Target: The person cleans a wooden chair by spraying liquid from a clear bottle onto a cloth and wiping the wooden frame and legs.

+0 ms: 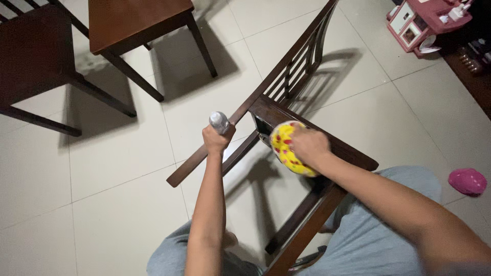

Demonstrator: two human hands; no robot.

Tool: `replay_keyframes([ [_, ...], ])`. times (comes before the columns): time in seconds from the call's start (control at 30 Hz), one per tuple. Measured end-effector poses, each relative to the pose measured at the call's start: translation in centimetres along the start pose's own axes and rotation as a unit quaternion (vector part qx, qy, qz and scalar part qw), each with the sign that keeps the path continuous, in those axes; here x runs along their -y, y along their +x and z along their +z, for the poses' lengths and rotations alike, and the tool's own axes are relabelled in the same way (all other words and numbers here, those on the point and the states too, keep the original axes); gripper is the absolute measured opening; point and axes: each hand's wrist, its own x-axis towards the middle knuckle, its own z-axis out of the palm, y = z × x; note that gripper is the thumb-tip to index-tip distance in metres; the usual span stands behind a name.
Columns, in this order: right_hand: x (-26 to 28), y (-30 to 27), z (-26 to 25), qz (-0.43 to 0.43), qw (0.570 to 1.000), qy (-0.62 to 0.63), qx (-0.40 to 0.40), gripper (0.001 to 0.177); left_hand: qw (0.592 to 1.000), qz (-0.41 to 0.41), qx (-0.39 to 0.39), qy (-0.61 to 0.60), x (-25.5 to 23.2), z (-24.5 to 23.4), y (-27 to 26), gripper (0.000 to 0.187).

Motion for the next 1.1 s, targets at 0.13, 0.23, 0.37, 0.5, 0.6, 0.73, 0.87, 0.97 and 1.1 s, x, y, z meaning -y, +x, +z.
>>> replay_keyframes([
  [0.13, 3.0, 7.2, 2.6, -0.120, 0.970, -0.065, -0.200, 0.033, 1.000, -0.024, 0.000, 0.013, 0.0, 0.1, 0.0, 0.030],
  [0.23, 6.2, 12.6, 3.6, -0.093, 0.981, -0.050, -0.165, 0.031, 1.000, -0.010, 0.009, 0.021, 0.2, 0.0, 0.0, 0.029],
  [0.37, 7.1, 14.4, 2.6, -0.077, 0.986, -0.061, -0.136, 0.037, 1.000, -0.008, -0.008, -0.003, 0.0, 0.0, 0.1, 0.027],
  [0.5, 4.2, 10.4, 1.5, -0.122, 0.983, -0.019, -0.136, 0.069, 1.000, 0.031, 0.003, -0.005, 0.4, -0.3, 0.1, 0.024],
  [0.6, 1.8, 6.4, 1.3, -0.124, 0.979, -0.021, -0.163, 0.066, 0.999, 0.017, 0.023, 0.038, 0.7, 0.1, 0.2, 0.026],
  [0.73, -2.1, -0.2, 1.4, -0.100, 0.986, -0.043, -0.126, 0.061, 0.999, 0.020, 0.022, 0.042, 0.9, 0.1, 0.3, 0.030],
  [0.87, -2.8, -5.8, -0.8, -0.037, 0.994, -0.052, -0.087, 0.064, 0.999, 0.026, 0.026, 0.012, 0.2, -0.5, 0.3, 0.031],
  [0.97, -2.0, -8.1, -3.4, -0.035, 0.994, -0.068, -0.072, 0.084, 1.000, -0.003, 0.027, -0.011, -0.4, -0.8, 0.2, 0.029],
  [1.1, -1.4, -8.0, -3.4, -0.030, 0.971, -0.142, -0.190, 0.081, 0.999, -0.003, 0.047, 0.003, -0.2, -1.0, 0.4, 0.033],
])
